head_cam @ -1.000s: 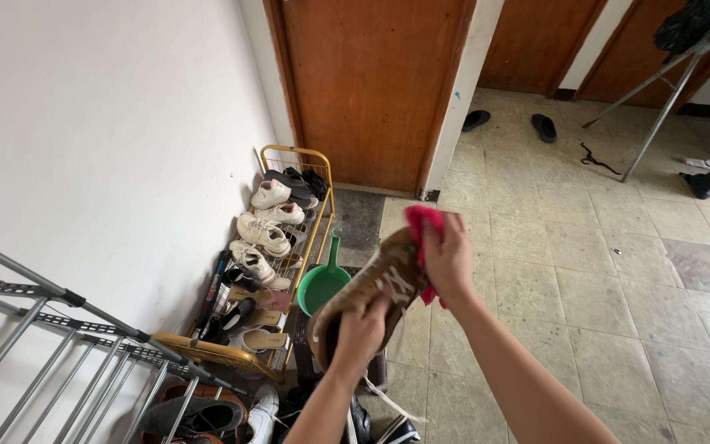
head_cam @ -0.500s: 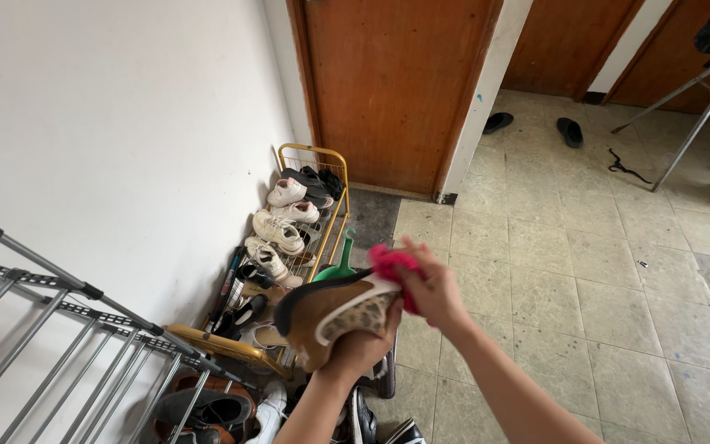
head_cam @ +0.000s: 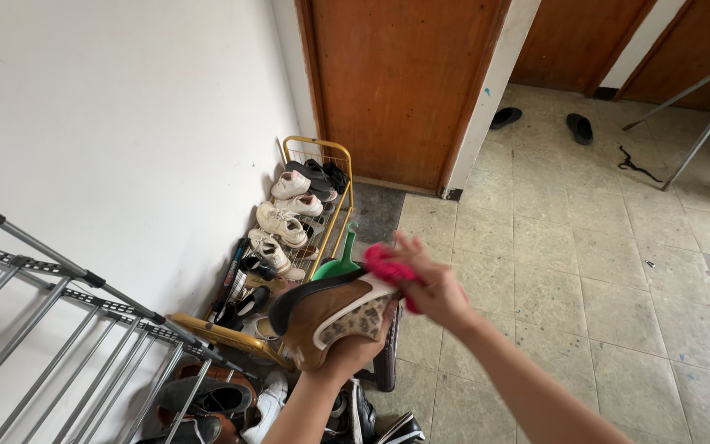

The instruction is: The person wipes a brown shoe with a pink cloth, then places it on a metal shoe rack. They proceed to lace the shoe by threading the laces through the eyelets and tying a knot. The person then picks up the second brown shoe and begins wiping it with the same cloth.

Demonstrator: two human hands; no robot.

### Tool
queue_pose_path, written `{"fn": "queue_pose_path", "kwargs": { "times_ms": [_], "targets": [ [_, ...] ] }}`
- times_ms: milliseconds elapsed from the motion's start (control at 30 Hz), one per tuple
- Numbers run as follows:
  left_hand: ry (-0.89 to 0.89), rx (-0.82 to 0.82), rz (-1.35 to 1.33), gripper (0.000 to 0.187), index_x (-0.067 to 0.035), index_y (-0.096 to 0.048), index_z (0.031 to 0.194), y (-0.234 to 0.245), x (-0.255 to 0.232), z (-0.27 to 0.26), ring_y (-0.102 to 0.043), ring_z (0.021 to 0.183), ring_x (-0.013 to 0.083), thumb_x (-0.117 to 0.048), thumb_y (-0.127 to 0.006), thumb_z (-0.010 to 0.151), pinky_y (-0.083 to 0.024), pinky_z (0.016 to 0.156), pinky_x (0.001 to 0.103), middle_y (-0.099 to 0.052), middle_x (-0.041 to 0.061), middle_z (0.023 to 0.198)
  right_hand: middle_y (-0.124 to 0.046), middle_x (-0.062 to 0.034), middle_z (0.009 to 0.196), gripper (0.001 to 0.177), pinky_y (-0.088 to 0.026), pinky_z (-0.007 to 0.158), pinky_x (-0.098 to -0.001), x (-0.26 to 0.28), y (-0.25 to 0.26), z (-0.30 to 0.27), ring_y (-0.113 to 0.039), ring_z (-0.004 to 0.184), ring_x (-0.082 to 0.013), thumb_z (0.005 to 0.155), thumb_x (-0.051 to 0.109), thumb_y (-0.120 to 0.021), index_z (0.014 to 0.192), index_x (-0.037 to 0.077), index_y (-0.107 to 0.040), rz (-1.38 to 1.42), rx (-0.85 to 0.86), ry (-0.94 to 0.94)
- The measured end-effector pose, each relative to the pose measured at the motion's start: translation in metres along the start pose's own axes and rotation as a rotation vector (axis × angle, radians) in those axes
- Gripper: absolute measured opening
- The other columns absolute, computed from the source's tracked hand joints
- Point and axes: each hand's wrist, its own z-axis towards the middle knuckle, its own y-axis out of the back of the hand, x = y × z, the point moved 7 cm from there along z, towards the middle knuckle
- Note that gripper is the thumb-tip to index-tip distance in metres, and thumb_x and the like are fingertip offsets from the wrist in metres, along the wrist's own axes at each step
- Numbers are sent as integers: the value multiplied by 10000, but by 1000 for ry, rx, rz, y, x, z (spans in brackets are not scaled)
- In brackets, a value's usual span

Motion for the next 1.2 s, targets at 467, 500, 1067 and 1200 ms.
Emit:
{"fn": "queue_pose_path", "kwargs": {
  "times_ms": [467,500,1067,1200],
  "targets": [
    [396,-240,-601,491,-82,-755,956,22,88,-45,-703,890,185,-511,-519,985,-529,831,315,-768,44,926,-700,-142,1215,238,-566,926,-405,-153,-33,-74,-688,1089,-293,885,217,-732,1070,72,-775,-182,46,-566],
    [467,-234,-664,464,-72,-770,916,23,94,-52,-698,866,184,-491,-575,963,-522,805,310,-778,37,897,-718,-144,1142,242,-577,888,-393,-175,-39,-87,-725,1007,-284,889,252,-749,1064,89,-786,-171,107,-727],
    [825,-208,-829,447,-24,-764,1102,5,134,-88,-718,947,186,-379,-771,831,-537,850,326,-796,81,1024,-616,-60,1417,599,-620,839,-377,-232,-110,-107,-681,1120,-191,867,370,-740,1402,142,-595,172,368,-1019],
    [865,-149,-974,450,1,-747,1101,2,135,-86,-738,916,185,-364,-778,840,-572,800,325,-793,99,1019,-728,-71,1277,497,-625,844,-348,-219,-99,-110,-715,1063,-157,901,384,-715,1304,95,-689,193,344,-991]
  ]
}}
